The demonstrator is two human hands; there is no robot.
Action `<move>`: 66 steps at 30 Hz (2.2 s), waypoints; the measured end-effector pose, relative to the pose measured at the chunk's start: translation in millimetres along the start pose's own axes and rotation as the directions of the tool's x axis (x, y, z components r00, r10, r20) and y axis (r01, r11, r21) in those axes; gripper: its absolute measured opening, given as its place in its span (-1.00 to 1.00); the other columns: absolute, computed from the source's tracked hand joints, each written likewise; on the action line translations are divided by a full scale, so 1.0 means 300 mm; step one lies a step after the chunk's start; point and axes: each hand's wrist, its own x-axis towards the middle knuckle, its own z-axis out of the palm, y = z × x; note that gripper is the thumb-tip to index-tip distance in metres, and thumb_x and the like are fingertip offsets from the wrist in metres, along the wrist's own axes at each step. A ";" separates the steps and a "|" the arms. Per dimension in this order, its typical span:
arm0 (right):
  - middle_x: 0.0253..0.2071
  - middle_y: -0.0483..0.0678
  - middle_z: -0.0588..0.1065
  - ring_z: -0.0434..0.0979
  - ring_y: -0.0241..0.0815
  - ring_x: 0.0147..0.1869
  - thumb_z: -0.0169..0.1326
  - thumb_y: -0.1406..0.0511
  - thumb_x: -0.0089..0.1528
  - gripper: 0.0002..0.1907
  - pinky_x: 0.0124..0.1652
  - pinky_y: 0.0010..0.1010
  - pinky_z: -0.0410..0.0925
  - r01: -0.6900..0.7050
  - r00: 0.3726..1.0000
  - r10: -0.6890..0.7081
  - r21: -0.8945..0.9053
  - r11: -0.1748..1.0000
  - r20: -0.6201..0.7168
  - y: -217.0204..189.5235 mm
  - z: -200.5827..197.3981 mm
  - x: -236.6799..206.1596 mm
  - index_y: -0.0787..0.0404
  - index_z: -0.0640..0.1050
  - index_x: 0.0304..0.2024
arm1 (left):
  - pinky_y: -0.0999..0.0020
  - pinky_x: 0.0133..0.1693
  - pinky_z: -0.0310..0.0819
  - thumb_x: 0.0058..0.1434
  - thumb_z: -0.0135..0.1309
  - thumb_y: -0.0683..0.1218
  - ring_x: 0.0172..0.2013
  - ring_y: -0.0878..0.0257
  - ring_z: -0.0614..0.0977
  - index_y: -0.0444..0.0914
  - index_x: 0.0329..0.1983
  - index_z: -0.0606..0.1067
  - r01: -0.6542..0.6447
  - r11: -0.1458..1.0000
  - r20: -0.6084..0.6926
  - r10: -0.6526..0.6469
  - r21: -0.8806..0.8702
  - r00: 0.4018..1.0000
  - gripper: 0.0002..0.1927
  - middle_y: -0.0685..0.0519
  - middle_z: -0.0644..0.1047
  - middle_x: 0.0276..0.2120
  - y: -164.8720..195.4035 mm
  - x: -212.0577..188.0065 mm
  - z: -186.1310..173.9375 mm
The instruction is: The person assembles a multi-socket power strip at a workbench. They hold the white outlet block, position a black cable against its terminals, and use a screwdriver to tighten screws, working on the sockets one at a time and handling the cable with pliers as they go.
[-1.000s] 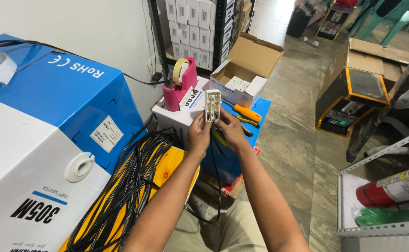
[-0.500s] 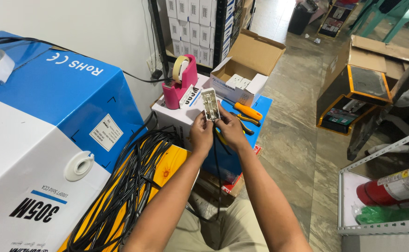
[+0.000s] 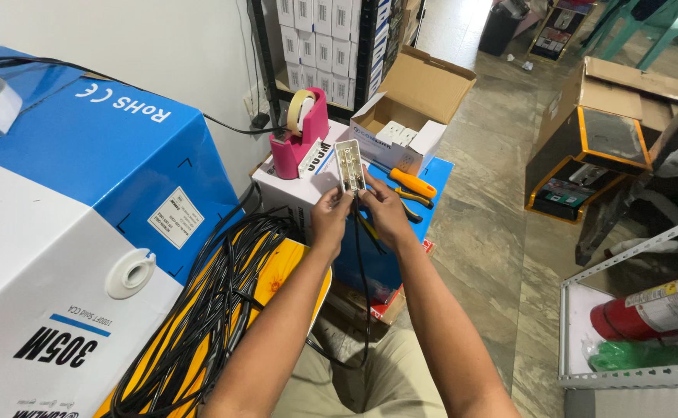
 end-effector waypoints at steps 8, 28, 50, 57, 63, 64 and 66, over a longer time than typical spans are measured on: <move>-0.02 -0.15 0.51 0.49 -0.37 -0.02 0.13 0.44 0.27 -0.47 0.04 -0.50 0.40 -0.080 0.989 0.078 0.009 0.997 0.122 -0.038 0.014 -0.026 0.27 0.41 0.31 | 0.52 -0.21 0.45 0.33 0.13 -0.15 -0.27 0.40 0.60 -0.40 0.03 0.51 -0.034 0.995 -0.005 0.034 -0.098 0.999 -0.72 0.04 0.63 -0.23 0.063 -0.012 0.006; -0.09 -0.18 0.48 0.44 -0.43 -0.17 0.08 0.41 0.31 -0.58 -0.28 -0.61 0.34 -0.096 0.995 0.096 -0.024 0.995 -0.026 -0.014 0.010 -0.023 0.25 0.48 0.25 | 0.53 -0.03 0.53 0.31 0.09 -0.28 -0.06 0.37 0.64 -0.42 0.14 0.45 -0.115 0.991 0.034 0.118 -0.068 0.992 -0.67 0.01 0.60 -0.04 0.024 -0.012 0.017; -0.06 -0.14 0.52 0.50 -0.37 -0.13 0.04 0.31 0.35 -0.67 -0.24 -0.51 0.39 -0.139 0.988 0.132 -0.105 0.985 -0.075 0.026 -0.018 -0.007 0.22 0.58 0.15 | 0.54 -0.20 0.52 0.26 0.12 -0.31 -0.18 0.41 0.63 -0.41 0.14 0.46 -0.146 0.989 0.090 0.147 -0.013 0.985 -0.64 0.05 0.61 -0.14 -0.003 -0.007 0.011; -0.02 -0.20 0.52 0.48 -0.44 -0.09 -0.02 0.31 0.35 -0.62 -0.24 -0.58 0.34 -0.179 0.983 0.176 -0.055 0.982 -0.048 -0.006 -0.012 -0.021 0.15 0.52 0.23 | 0.49 -0.28 0.47 0.25 0.15 -0.32 -0.28 0.37 0.58 -0.43 0.15 0.48 -0.138 0.986 0.074 0.132 0.092 0.989 -0.62 0.01 0.60 -0.18 -0.006 -0.017 0.020; 0.00 -0.16 0.54 0.56 -0.34 -0.12 0.01 0.34 0.28 -0.54 -0.19 -0.48 0.48 -0.194 0.981 0.193 0.103 0.975 0.022 -0.048 0.000 -0.025 0.14 0.44 0.27 | 0.53 -0.26 0.51 0.32 0.09 -0.23 -0.20 0.42 0.60 -0.35 0.14 0.48 -0.067 0.998 0.164 0.068 -0.009 0.984 -0.68 0.07 0.61 -0.12 0.041 -0.027 0.021; -0.01 -0.16 0.52 0.53 -0.36 -0.12 0.03 0.34 0.30 -0.56 -0.21 -0.49 0.43 -0.171 0.985 0.171 0.046 0.984 0.007 -0.049 0.002 -0.027 0.17 0.48 0.25 | 0.52 -0.28 0.50 0.32 0.11 -0.22 -0.22 0.42 0.60 -0.33 0.13 0.47 -0.050 0.999 0.148 0.050 -0.006 0.988 -0.69 0.09 0.60 -0.13 0.040 -0.030 0.025; -0.02 -0.16 0.48 0.46 -0.38 -0.14 0.08 0.36 0.32 -0.60 -0.26 -0.52 0.34 -0.120 0.993 0.119 -0.070 0.990 -0.017 -0.052 0.010 -0.028 0.22 0.54 0.22 | 0.50 -0.33 0.48 0.31 0.14 -0.20 -0.25 0.43 0.58 -0.30 0.09 0.46 -0.020 1.000 0.117 0.020 -0.001 0.993 -0.71 0.11 0.58 -0.17 0.032 -0.027 0.027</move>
